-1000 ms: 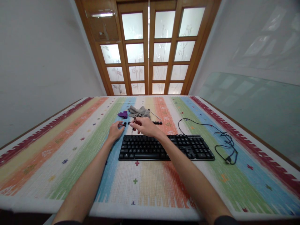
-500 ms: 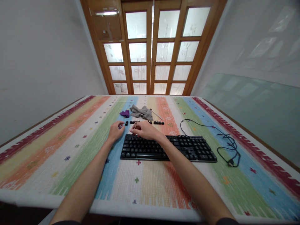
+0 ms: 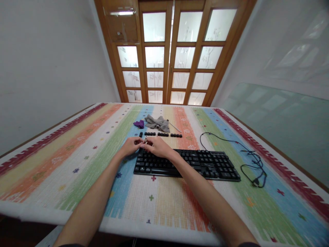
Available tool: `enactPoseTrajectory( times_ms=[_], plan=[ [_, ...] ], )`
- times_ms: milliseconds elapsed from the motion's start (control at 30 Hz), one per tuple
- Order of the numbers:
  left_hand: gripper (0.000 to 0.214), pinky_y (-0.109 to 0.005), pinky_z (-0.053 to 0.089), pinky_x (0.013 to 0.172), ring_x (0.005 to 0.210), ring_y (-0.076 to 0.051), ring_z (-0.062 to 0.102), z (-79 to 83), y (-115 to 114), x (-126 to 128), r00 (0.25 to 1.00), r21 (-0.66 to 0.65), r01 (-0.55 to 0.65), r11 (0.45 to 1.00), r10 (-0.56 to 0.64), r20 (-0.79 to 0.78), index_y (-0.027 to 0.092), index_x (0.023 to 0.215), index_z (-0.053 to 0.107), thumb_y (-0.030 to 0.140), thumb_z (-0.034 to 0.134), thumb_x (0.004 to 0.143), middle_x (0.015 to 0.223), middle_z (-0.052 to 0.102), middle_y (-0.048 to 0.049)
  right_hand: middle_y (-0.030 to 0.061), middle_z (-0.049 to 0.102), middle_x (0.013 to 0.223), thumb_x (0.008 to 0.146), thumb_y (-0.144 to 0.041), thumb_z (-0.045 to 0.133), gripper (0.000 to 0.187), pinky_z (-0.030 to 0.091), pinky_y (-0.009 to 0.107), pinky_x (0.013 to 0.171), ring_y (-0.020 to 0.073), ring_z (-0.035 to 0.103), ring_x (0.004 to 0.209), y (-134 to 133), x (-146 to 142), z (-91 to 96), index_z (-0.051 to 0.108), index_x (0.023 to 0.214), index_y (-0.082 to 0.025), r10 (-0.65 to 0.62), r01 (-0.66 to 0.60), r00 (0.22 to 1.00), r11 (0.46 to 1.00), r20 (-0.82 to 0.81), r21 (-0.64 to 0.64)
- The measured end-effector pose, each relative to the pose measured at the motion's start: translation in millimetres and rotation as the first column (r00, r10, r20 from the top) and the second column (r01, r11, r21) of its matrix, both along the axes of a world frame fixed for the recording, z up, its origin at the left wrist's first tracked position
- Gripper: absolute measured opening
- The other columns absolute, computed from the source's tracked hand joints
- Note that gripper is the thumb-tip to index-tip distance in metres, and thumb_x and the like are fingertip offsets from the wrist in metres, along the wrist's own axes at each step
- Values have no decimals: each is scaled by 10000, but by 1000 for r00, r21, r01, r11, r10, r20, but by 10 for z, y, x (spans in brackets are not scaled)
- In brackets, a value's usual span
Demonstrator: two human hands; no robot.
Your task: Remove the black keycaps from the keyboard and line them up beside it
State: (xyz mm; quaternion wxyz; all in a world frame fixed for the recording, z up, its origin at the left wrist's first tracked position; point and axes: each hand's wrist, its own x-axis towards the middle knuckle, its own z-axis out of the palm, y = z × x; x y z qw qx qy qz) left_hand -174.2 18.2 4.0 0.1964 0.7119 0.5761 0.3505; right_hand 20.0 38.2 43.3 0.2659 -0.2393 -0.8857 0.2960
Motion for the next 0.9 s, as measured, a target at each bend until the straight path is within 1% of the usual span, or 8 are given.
enactPoseTrajectory(
  times_ms=[167, 333, 467, 533, 600, 700, 800, 900],
  plan=[
    [200, -253, 423, 646, 680, -161, 577, -4, -8, 3, 1000, 16, -25, 1000, 25, -4, 141, 769, 731, 298, 611, 739, 731, 700, -32, 13, 640, 642, 935, -307, 587, 275, 355, 226, 615, 128, 571, 633, 16, -65, -67, 617, 720, -137, -151, 149, 987, 988, -52, -38],
    [211, -249, 429, 637, 655, -150, 565, -24, 2, -2, 1000, 9, 5, 1000, -5, 3, 140, 845, 743, 237, 604, 720, 723, 690, -24, 19, 649, 652, 939, -300, 572, 279, 356, 233, 631, 133, 570, 640, 41, -182, -84, 628, 716, -141, -215, 215, 976, 976, -46, 6],
    [204, -253, 444, 648, 661, -150, 576, -19, 2, 11, 1000, 20, 0, 1000, 0, 19, 141, 833, 743, 228, 600, 718, 724, 694, -24, 28, 658, 665, 938, -305, 565, 301, 358, 240, 638, 138, 575, 651, 86, -224, -114, 616, 688, -146, -253, 253, 967, 967, -39, 8],
    [191, -261, 454, 669, 684, -158, 595, -6, -8, 29, 999, 1, 19, 1000, -19, 34, 147, 807, 741, 237, 596, 722, 743, 711, -28, 31, 656, 647, 949, -296, 543, 315, 377, 242, 640, 137, 585, 633, 118, -221, -160, 596, 677, -148, -288, 284, 956, 957, -52, -62],
    [186, -272, 464, 686, 701, -169, 613, 10, -21, 47, 998, -31, 35, 999, -33, 55, 152, 790, 739, 255, 600, 720, 760, 726, -33, 29, 647, 610, 960, -303, 520, 338, 404, 238, 622, 129, 589, 578, 157, -205, -209, 568, 662, -153, -308, 291, 950, 936, -60, -196],
    [200, -292, 477, 705, 720, -185, 632, 41, -35, 53, 996, -59, 28, 998, -22, 91, 160, 800, 740, 288, 615, 712, 786, 740, -45, 18, 642, 586, 956, -332, 519, 322, 438, 224, 563, 113, 588, 500, 228, -168, -245, 554, 689, -157, -272, 211, 955, 903, -119, -375],
    [227, -313, 498, 748, 779, -204, 657, 83, -47, 29, 986, -65, 37, 997, -25, 165, 166, 843, 741, 304, 631, 700, 832, 747, -55, 19, 649, 596, 954, -354, 511, 307, 437, 199, 487, 99, 577, 465, 300, -127, -215, 543, 720, -158, -288, 171, 931, 888, -227, -426],
    [321, -339, 516, 817, 882, -226, 676, 131, -71, 17, 951, -73, 76, 994, -50, 307, 156, 956, 731, 313, 677, 682, 930, 751, -81, 20, 644, 598, 945, -413, 516, 324, 430, 184, 436, 95, 574, 457, 360, -85, -160, 531, 745, -159, -312, 157, 898, 886, -311, -436]
  ],
)
